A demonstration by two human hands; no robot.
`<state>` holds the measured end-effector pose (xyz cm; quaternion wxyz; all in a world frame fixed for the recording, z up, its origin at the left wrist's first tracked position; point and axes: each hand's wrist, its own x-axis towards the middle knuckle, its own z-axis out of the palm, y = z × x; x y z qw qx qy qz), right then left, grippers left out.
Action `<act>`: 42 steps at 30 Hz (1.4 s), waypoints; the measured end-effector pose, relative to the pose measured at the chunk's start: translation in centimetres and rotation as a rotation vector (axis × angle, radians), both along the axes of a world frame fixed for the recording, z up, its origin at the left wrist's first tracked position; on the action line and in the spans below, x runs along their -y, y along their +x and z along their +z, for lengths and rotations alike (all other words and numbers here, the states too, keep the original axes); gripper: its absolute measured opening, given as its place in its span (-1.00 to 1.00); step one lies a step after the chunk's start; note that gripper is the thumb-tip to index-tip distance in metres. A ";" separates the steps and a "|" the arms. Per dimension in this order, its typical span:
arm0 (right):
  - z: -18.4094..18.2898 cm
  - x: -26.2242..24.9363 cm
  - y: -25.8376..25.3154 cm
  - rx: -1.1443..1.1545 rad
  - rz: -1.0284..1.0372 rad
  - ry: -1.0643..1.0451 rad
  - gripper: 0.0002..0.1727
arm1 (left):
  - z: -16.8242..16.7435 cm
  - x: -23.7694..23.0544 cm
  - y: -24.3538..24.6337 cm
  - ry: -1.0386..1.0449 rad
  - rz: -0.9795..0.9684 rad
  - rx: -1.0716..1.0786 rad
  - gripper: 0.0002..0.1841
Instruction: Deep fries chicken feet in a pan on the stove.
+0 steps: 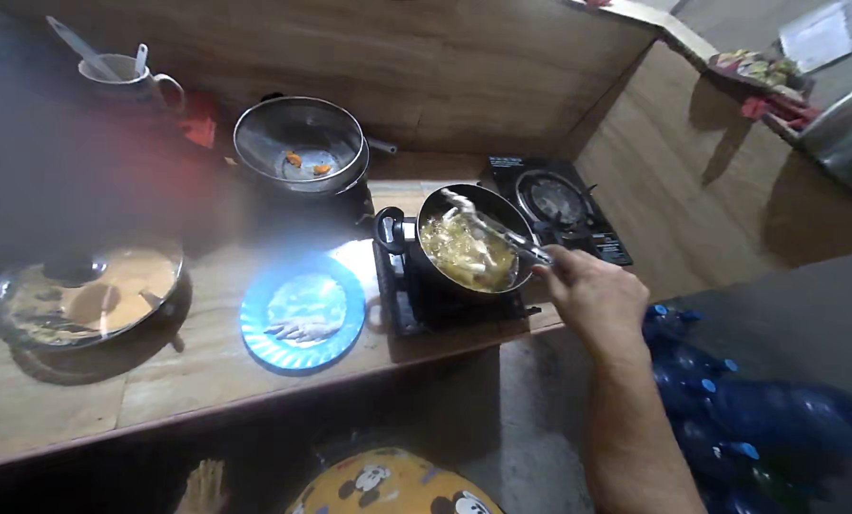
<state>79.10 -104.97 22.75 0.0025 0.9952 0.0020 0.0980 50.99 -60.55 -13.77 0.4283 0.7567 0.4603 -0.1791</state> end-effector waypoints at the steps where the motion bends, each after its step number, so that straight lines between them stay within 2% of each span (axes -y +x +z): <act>1: -0.2 1.0 0.5 -0.033 -0.075 -0.021 -0.67 | -0.2 -0.2 0.2 -0.007 -0.033 0.029 -0.21; 3: -1.0 2.4 1.4 -0.123 -0.190 -0.052 -0.66 | -0.3 -0.3 0.8 -0.019 -0.048 0.051 -0.20; 7: -3.3 3.7 2.2 -0.194 -0.251 -0.054 -0.64 | 0.3 0.0 1.3 -0.023 -0.049 0.050 -0.21; 12: -1.4 3.1 1.8 -0.189 -0.309 -0.051 -0.59 | 1.1 0.2 1.3 -0.026 -0.001 0.063 -0.21; 14: -0.5 2.2 1.1 -0.128 -0.206 -0.027 -0.56 | 1.4 0.3 1.0 -0.018 0.007 0.049 -0.21; 16: -0.6 0.3 0.0 -0.050 0.033 -0.002 -0.53 | 1.6 0.4 0.6 -0.010 0.024 0.034 -0.25; 19: -3.4 -4.7 -1.4 -0.010 0.389 0.028 -0.60 | 1.6 0.6 0.5 -0.010 0.069 0.023 -0.27; 22: -8.5 -10.1 -2.5 -0.160 0.575 0.007 -0.69 | 1.2 0.6 0.0 -0.010 0.089 0.019 -0.27; 25: -12.2 -13.8 -2.2 -0.397 0.659 -0.046 -0.67 | 1.4 0.7 -0.7 0.000 0.098 0.024 -0.27; 29: -12.1 -18.1 -0.6 -0.649 0.633 -0.081 -0.60 | 1.5 0.6 -1.7 0.006 0.122 0.001 -0.27; 33: -13.1 -20.8 0.1 -0.647 0.641 -0.110 -0.68 | 2.0 0.5 -2.3 -0.003 0.120 -0.015 -0.28; 38: -14.2 -20.3 3.0 -0.801 0.522 0.018 -0.73 | 2.2 0.6 -2.5 -0.004 0.115 -0.042 -0.28; 42: -15.0 -18.7 4.1 -0.823 0.432 0.164 -0.65 | 2.0 0.4 -2.5 -0.014 0.114 -0.036 -0.25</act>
